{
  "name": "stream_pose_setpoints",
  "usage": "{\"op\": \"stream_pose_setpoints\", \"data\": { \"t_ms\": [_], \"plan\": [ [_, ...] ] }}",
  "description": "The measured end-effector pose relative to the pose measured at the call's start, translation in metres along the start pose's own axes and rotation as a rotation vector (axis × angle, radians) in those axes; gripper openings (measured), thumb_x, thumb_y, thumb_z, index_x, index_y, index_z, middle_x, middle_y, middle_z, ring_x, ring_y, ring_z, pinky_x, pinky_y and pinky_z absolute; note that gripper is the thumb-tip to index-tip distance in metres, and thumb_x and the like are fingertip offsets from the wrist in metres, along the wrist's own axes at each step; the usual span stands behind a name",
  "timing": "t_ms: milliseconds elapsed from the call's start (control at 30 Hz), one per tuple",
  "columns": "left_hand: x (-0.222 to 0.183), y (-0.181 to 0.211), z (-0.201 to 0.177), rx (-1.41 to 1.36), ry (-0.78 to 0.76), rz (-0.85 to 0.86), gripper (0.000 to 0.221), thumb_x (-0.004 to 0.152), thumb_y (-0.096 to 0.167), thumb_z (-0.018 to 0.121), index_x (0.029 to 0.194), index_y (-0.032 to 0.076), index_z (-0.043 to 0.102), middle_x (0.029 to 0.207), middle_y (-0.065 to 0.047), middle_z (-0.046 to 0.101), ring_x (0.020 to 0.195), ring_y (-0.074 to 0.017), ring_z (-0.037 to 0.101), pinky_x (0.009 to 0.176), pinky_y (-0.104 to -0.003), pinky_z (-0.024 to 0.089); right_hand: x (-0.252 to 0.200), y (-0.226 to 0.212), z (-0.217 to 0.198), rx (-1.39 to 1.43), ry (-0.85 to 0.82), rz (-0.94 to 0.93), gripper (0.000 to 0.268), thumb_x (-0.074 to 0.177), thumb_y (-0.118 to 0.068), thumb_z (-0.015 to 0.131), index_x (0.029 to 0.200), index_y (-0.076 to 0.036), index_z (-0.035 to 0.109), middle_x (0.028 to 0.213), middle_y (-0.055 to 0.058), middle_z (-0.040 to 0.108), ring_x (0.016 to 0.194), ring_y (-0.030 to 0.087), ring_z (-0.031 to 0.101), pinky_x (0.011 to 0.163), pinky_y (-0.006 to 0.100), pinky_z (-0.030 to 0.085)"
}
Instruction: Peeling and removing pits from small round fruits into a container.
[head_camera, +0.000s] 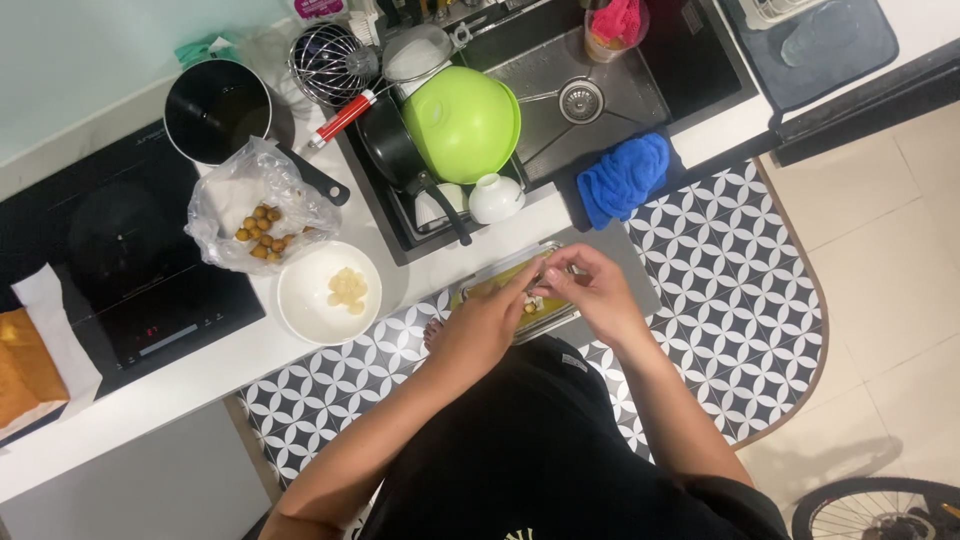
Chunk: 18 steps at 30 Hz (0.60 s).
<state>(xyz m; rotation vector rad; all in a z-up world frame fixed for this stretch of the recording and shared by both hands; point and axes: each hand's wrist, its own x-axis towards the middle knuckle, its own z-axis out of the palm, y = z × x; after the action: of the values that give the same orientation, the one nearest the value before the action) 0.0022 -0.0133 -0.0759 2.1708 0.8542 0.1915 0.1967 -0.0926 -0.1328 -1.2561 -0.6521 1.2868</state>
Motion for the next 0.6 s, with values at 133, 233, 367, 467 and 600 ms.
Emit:
{"op": "stream_pose_setpoints", "data": {
  "t_ms": [133, 233, 367, 467, 600],
  "plan": [
    [0.014, -0.044, 0.048, -0.126, -0.036, 0.009, 0.053, 0.105, 0.023, 0.055, 0.157, 0.026, 0.043, 0.099, -0.022, 0.073, 0.087, -0.0388, 0.072, 0.076, -0.048, 0.056, -0.004, 0.005, -0.015, -0.212, 0.141, 0.059, 0.017, 0.098, -0.008, 0.067, 0.111, 0.002, 0.062, 0.104, 0.009, 0.069, 0.086, 0.017, 0.074, 0.078, 0.029, 0.061],
    [0.022, -0.083, 0.081, -0.083, -0.416, -0.244, 0.057, 0.104, 0.031, 0.048, 0.159, 0.028, 0.036, 0.099, -0.023, 0.073, 0.087, -0.0358, 0.073, 0.082, -0.045, 0.056, 0.003, 0.001, -0.02, -0.429, 0.269, 0.031, 0.02, 0.097, -0.01, 0.068, 0.113, 0.001, 0.063, 0.098, 0.009, 0.071, 0.082, 0.016, 0.074, 0.072, 0.028, 0.06],
    [-0.002, -0.1, 0.063, -0.17, -0.027, -0.155, 0.049, 0.103, 0.028, 0.056, 0.148, 0.009, 0.048, 0.098, -0.023, 0.072, 0.088, -0.037, 0.069, 0.079, -0.047, 0.054, 0.022, -0.022, 0.005, -0.465, 0.273, -0.046, 0.022, 0.096, -0.008, 0.07, 0.116, 0.0, 0.066, 0.096, 0.011, 0.074, 0.083, 0.016, 0.073, 0.073, 0.026, 0.057],
    [-0.034, -0.104, 0.015, -0.296, 0.316, -0.333, 0.046, 0.102, 0.023, 0.058, 0.145, 0.008, 0.051, 0.081, -0.019, 0.069, 0.072, -0.0295, 0.068, 0.069, -0.041, 0.054, 0.051, 0.002, 0.035, -0.374, 0.111, -0.061, 0.026, 0.095, -0.009, 0.071, 0.119, -0.002, 0.066, 0.095, 0.011, 0.075, 0.086, 0.015, 0.074, 0.075, 0.024, 0.059],
    [-0.082, -0.105, -0.055, -0.363, 0.619, -0.53, 0.043, 0.102, 0.019, 0.058, 0.142, 0.007, 0.055, 0.071, -0.013, 0.067, 0.061, -0.0202, 0.064, 0.061, -0.036, 0.051, 0.072, 0.006, 0.138, -0.663, -0.253, -0.052, 0.032, 0.09, -0.011, 0.075, 0.12, -0.006, 0.066, 0.106, 0.007, 0.072, 0.083, 0.016, 0.07, 0.07, 0.028, 0.06]
  ]
}}
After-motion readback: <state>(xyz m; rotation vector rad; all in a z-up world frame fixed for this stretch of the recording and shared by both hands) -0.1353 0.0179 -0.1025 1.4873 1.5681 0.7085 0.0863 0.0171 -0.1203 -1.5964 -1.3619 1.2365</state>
